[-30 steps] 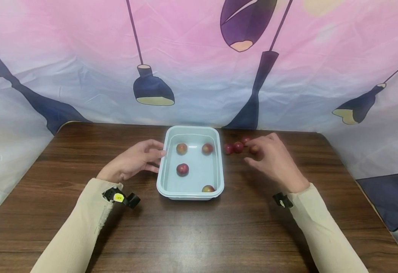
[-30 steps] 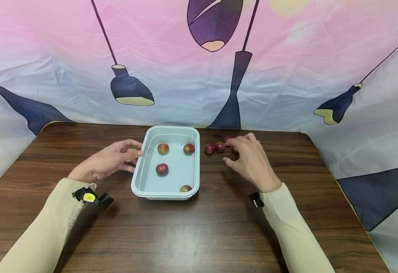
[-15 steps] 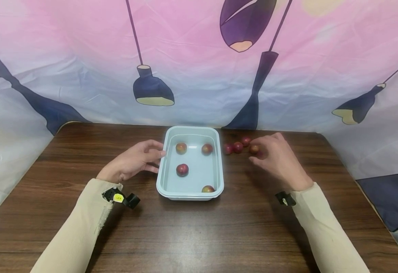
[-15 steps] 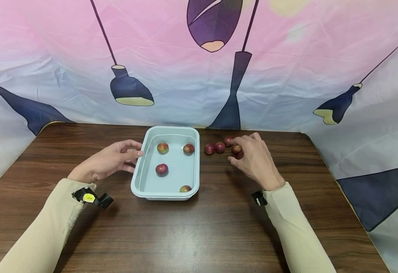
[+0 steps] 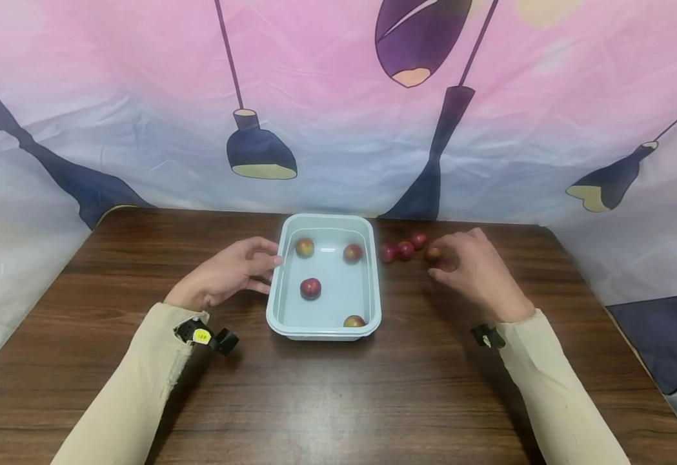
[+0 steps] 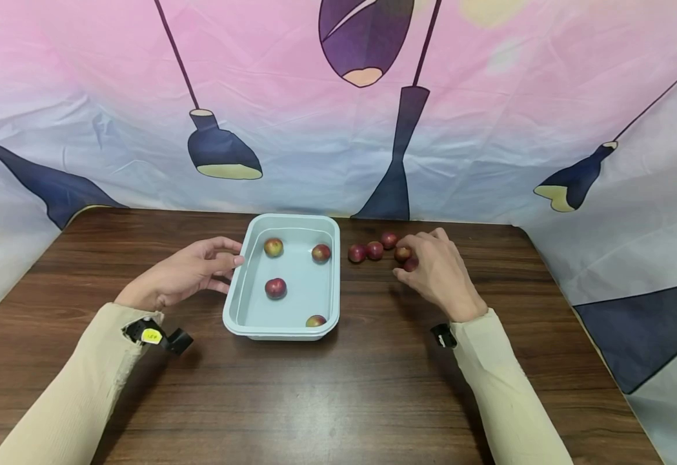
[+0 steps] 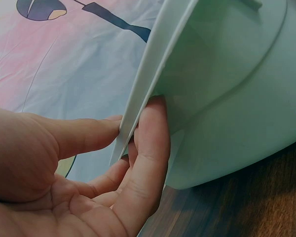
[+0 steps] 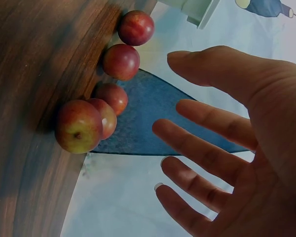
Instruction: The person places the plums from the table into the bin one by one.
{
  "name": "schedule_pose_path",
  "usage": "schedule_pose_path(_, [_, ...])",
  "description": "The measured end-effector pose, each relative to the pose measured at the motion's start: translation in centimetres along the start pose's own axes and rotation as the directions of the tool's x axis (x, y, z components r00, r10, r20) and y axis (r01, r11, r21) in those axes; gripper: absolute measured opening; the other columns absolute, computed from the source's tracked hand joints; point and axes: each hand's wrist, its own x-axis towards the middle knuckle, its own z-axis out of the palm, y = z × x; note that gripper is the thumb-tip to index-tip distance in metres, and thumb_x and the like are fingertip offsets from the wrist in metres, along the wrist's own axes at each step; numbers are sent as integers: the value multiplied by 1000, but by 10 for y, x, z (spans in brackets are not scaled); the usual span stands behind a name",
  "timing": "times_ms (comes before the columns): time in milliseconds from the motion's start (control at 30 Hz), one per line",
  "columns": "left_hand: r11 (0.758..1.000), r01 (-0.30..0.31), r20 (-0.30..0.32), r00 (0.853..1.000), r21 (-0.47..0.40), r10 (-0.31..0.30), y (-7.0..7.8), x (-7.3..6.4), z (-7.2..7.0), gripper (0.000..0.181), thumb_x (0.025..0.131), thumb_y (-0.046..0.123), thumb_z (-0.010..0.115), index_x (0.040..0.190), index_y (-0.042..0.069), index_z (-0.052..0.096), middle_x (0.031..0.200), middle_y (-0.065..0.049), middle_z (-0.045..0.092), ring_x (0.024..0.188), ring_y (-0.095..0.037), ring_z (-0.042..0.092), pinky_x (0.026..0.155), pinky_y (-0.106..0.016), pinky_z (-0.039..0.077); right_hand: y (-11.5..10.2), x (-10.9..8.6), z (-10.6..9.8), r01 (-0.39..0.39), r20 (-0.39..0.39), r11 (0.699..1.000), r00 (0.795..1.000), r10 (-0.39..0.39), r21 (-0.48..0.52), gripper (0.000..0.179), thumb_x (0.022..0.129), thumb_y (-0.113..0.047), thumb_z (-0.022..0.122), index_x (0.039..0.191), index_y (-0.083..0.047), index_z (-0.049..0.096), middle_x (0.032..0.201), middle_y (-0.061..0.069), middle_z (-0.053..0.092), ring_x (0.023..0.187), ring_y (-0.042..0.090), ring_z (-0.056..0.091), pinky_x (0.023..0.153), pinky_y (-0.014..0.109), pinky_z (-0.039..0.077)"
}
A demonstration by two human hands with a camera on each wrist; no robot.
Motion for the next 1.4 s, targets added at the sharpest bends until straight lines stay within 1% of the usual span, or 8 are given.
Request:
schedule_pose_path(300, [1000, 2, -2, 1000, 9, -2, 0, 0, 0, 53, 106, 19, 55, 147, -7, 34, 132, -32, 58, 104, -28, 70, 90, -39, 64, 6, -2, 2, -74, 52, 997, 996, 74, 4, 28, 83, -15, 80, 110, -8, 76, 105, 6, 78, 101, 29, 58, 91, 37, 37])
schedule_pose_path(567, [1000, -2, 0, 1000, 7, 2, -1, 1, 0, 51, 106, 19, 54, 146, -7, 35, 131, -32, 59, 103, -27, 70, 90, -40, 64, 11, -3, 3, -115, 104, 993, 988, 114, 4, 34, 83, -14, 81, 115, -7, 75, 110, 9, 78, 102, 31, 59, 97, 44, 40])
schedule_pose_path(767, [1000, -4, 1, 1000, 11, 4, -1, 0, 0, 52, 106, 19, 54, 146, -7, 34, 131, -32, 59, 104, -28, 70, 90, -39, 64, 13, -3, 4, -122, 114, 992, 986, 120, 15, 35, 83, -14, 80, 117, -7, 75, 110, 9, 78, 99, 30, 62, 98, 46, 43])
schedule_pose_path(833, [1000, -3, 2, 1000, 13, 3, -1, 0, 0, 52, 106, 19, 54, 146, -7, 34, 131, -32, 59, 104, -28, 70, 90, -39, 64, 14, -3, 5, -127, 116, 992, 985, 125, 9, 35, 83, -14, 80, 117, -7, 75, 109, 9, 78, 101, 31, 60, 100, 48, 42])
schedule_pose_path(967, [1000, -2, 5, 1000, 14, 2, 0, 0, 0, 52, 106, 19, 54, 147, -7, 34, 131, -32, 59, 105, -28, 70, 90, -39, 64, 16, -4, 5, -146, 129, 989, 981, 146, -6, 37, 83, -15, 80, 119, -8, 74, 109, 9, 77, 105, 32, 56, 98, 49, 43])
schedule_pose_path(1067, [1000, -3, 7, 1000, 11, 3, 0, 0, 0, 51, 107, 19, 53, 146, -7, 34, 131, -33, 58, 105, -28, 70, 90, -39, 64, 17, -3, 5, -157, 139, 987, 978, 158, -15, 35, 84, -16, 80, 118, -8, 74, 105, 8, 77, 106, 33, 54, 96, 49, 44])
schedule_pose_path(1200, [1000, -6, 11, 1000, 11, 5, 0, 0, -1, 51, 107, 19, 54, 146, -7, 34, 132, -33, 58, 107, -29, 69, 91, -39, 64, 20, -3, 7, -164, 149, 986, 975, 167, -29, 32, 84, -17, 79, 115, -8, 75, 99, 7, 77, 106, 34, 55, 100, 51, 43])
schedule_pose_path(1400, [1000, -1, 14, 1000, 21, 0, 0, 0, -1, 52, 107, 22, 54, 147, -5, 35, 133, -31, 59, 109, -30, 69, 92, -40, 63, 24, -2, 10, -177, 160, 984, 970, 181, -35, 27, 84, -18, 77, 110, -9, 75, 98, 7, 76, 107, 36, 57, 103, 54, 42])
